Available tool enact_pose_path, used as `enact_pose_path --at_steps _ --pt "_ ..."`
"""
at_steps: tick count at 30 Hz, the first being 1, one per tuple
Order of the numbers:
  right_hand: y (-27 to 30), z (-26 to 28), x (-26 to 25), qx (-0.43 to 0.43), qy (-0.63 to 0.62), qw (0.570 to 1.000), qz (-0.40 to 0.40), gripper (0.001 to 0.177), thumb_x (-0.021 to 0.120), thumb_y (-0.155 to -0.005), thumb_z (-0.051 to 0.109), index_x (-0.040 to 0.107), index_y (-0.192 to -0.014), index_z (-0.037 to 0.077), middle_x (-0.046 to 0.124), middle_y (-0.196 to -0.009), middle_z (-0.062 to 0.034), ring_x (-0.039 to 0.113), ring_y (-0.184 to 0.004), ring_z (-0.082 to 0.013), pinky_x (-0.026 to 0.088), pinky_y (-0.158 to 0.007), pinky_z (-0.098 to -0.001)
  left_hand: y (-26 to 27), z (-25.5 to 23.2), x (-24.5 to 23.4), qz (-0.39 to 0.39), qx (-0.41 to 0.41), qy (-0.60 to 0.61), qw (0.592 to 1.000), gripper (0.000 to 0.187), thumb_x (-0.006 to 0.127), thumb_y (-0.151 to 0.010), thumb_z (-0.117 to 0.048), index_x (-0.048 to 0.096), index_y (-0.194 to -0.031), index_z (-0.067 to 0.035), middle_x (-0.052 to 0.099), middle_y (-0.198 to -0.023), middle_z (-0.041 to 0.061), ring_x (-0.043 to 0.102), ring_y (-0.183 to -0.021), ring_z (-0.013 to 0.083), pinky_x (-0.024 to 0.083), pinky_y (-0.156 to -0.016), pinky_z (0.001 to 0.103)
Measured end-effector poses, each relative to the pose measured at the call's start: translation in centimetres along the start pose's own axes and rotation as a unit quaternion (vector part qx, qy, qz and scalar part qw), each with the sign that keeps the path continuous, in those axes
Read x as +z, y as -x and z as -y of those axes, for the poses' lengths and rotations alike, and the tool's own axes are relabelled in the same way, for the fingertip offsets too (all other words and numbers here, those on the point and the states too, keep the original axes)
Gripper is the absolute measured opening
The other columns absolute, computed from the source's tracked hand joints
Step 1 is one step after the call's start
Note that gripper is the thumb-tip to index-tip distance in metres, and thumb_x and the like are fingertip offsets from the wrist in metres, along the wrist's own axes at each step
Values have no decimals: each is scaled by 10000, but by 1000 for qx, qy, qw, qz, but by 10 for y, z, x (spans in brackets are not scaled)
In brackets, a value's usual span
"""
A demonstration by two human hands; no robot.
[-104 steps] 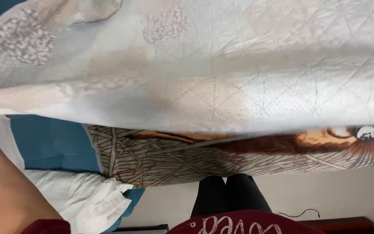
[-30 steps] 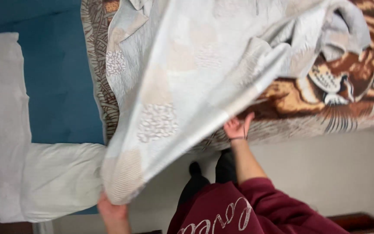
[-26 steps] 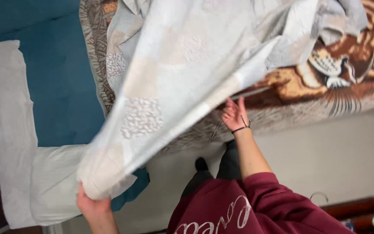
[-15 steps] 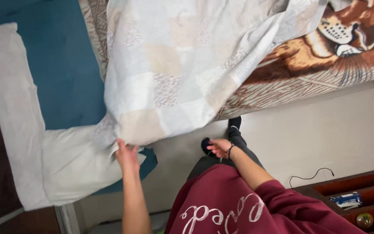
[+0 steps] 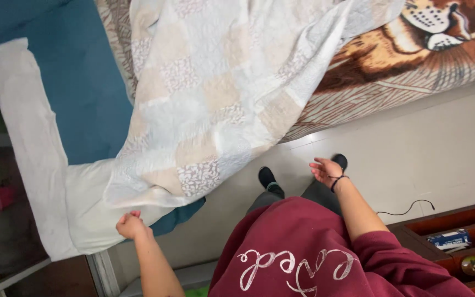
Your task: Spreading and smoothing blankets and a quilt on a bed.
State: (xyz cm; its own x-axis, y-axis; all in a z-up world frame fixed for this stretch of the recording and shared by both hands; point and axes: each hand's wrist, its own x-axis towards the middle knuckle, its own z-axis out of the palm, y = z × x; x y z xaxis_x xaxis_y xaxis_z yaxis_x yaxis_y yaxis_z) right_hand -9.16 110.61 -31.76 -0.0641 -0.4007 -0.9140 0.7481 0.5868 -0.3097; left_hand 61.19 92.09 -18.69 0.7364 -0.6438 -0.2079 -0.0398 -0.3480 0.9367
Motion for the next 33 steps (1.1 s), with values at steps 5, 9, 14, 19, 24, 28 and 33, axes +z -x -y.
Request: enact_pose_path --at_steps 5,9,14,19,24,28,33 --pt "25 9 -49 -4 7 1000 -21 330 474 -1039 158 518 -1360 91 698 -1196 -142 717 -948 -263 584 -705 -344 65 20 93 43 -63 -21 997 209 532 -972 -20 489 -1158 -106 668 -916 89 663 -698 175 450 -514 268" --pt "83 61 -88 -13 -32 999 -22 392 296 -1061 71 403 -1437 40 609 -1355 -267 702 -1101 -360 614 -867 -405 171 29 220 188 -5 -25 982 224 554 -975 -11 510 -1183 -81 688 -943 107 708 -758 194 537 -600 274" --pt "114 122 -208 -41 -62 996 -39 412 330 -1038 -12 391 -1446 9 551 -1409 -291 664 -1124 -444 610 -905 -479 372 23 366 339 32 -67 938 208 545 -1025 -77 506 -1228 -54 701 -983 94 718 -815 179 535 -698 299" --pt "148 178 -345 -103 -102 986 -78 477 300 -979 -103 359 -1436 19 556 -1406 -294 621 -1143 -469 574 -949 -506 552 56 468 549 43 26 834 241 497 -1016 15 470 -1253 -15 686 -981 100 702 -847 188 593 -835 332" --pt "203 228 -433 -165 -160 967 -113 528 298 -897 -185 356 -1381 17 524 -1421 -355 622 -1209 -478 564 -1023 -510 692 63 538 609 62 -64 788 264 466 -979 61 480 -1236 3 693 -960 119 715 -812 196 580 -784 336" --pt "216 261 -485 -189 -250 946 -80 641 240 -714 -281 365 -1273 8 475 -1428 -415 579 -1260 -524 531 -1055 -544 787 24 580 637 98 -177 744 287 468 -952 59 503 -1231 -2 708 -943 123 735 -789 189 572 -778 316" --pt "193 327 -553 -205 -284 935 -55 605 258 -692 -279 381 -1208 13 471 -1428 -423 540 -1296 -544 495 -1083 -571 869 46 680 659 69 -188 725 321 453 -903 84 515 -1210 13 692 -932 126 737 -786 190 579 -742 326"
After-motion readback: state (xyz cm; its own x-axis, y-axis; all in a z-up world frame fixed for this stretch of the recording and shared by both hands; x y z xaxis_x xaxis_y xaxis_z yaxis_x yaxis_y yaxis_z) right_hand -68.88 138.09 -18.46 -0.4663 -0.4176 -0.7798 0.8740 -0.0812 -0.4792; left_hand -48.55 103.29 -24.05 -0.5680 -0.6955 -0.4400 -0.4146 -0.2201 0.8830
